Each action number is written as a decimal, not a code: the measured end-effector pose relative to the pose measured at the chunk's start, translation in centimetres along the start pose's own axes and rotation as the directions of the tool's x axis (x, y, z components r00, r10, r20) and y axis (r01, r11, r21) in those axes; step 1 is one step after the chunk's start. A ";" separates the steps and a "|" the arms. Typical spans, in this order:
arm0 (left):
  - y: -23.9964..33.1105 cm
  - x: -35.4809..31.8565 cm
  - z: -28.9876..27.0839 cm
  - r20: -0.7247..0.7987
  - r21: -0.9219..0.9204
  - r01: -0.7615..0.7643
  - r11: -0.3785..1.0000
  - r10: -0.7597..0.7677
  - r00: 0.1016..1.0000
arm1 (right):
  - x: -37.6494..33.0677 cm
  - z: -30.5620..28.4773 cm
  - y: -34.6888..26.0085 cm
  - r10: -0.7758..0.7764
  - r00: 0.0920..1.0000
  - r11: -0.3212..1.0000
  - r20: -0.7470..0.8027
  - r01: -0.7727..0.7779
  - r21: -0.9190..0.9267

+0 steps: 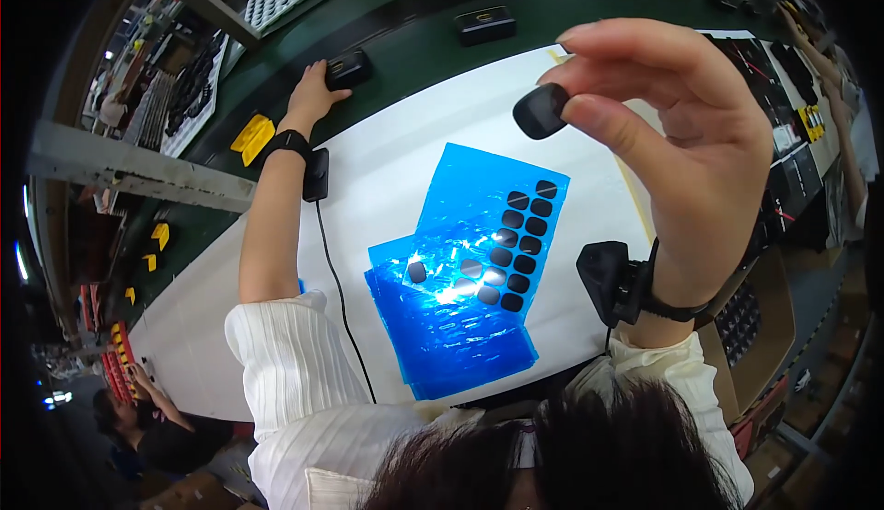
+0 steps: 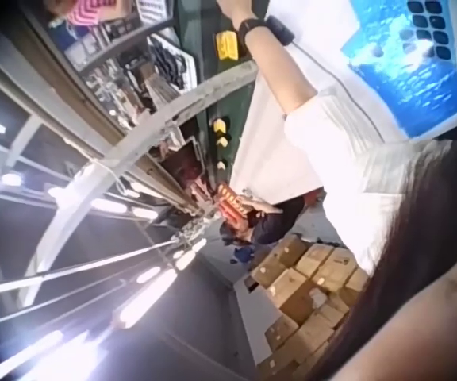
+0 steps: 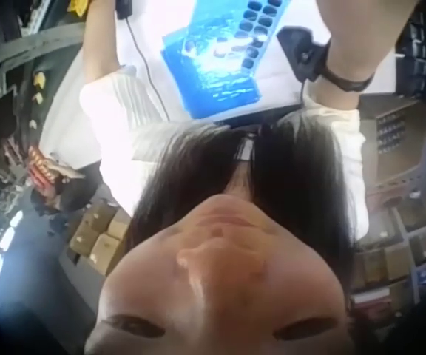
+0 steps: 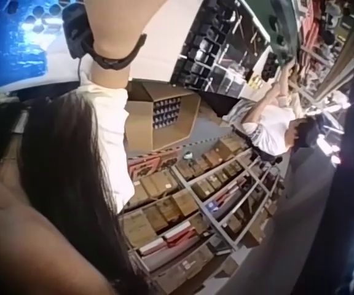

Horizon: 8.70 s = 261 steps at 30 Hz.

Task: The person peels a black sticker from a blue sheet and presses it onto the back of a black case before placing a yellow case onto the conveyor belt. They repeat this process several times, occasionally peeling a sticker to clean a sensor on their wrist.

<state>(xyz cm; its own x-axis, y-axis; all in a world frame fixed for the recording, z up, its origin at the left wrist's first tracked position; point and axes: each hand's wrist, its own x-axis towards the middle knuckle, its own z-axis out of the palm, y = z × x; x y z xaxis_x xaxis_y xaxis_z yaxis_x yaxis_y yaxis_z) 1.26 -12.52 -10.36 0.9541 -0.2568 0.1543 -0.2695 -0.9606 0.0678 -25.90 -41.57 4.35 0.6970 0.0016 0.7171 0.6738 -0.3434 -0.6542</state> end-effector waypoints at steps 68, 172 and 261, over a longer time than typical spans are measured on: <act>13.7 -21.7 -15.1 -0.387 -0.854 -0.426 0.298 0.184 0.904 | -1.4 6.5 -1.0 0.277 0.901 0.788 0.335 -0.413 0.457; 2.0 -9.5 -7.3 -0.324 -0.410 0.018 0.912 -0.164 0.932 | -2.4 4.3 -2.5 -0.492 0.861 0.856 0.127 0.453 0.247; 14.9 -27.2 -21.2 -0.649 -0.429 -0.661 0.615 0.300 0.700 | -2.6 1.0 -6.5 -0.675 0.600 0.706 0.430 0.694 0.139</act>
<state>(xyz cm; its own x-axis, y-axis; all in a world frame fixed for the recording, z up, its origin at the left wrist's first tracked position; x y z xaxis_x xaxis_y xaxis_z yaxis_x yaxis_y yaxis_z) -31.51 -17.58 7.37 0.5021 -0.3985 0.7676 -0.8528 -0.3759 0.3626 -31.84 -38.43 6.49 0.0691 0.6361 0.7685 0.9938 -0.1109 0.0023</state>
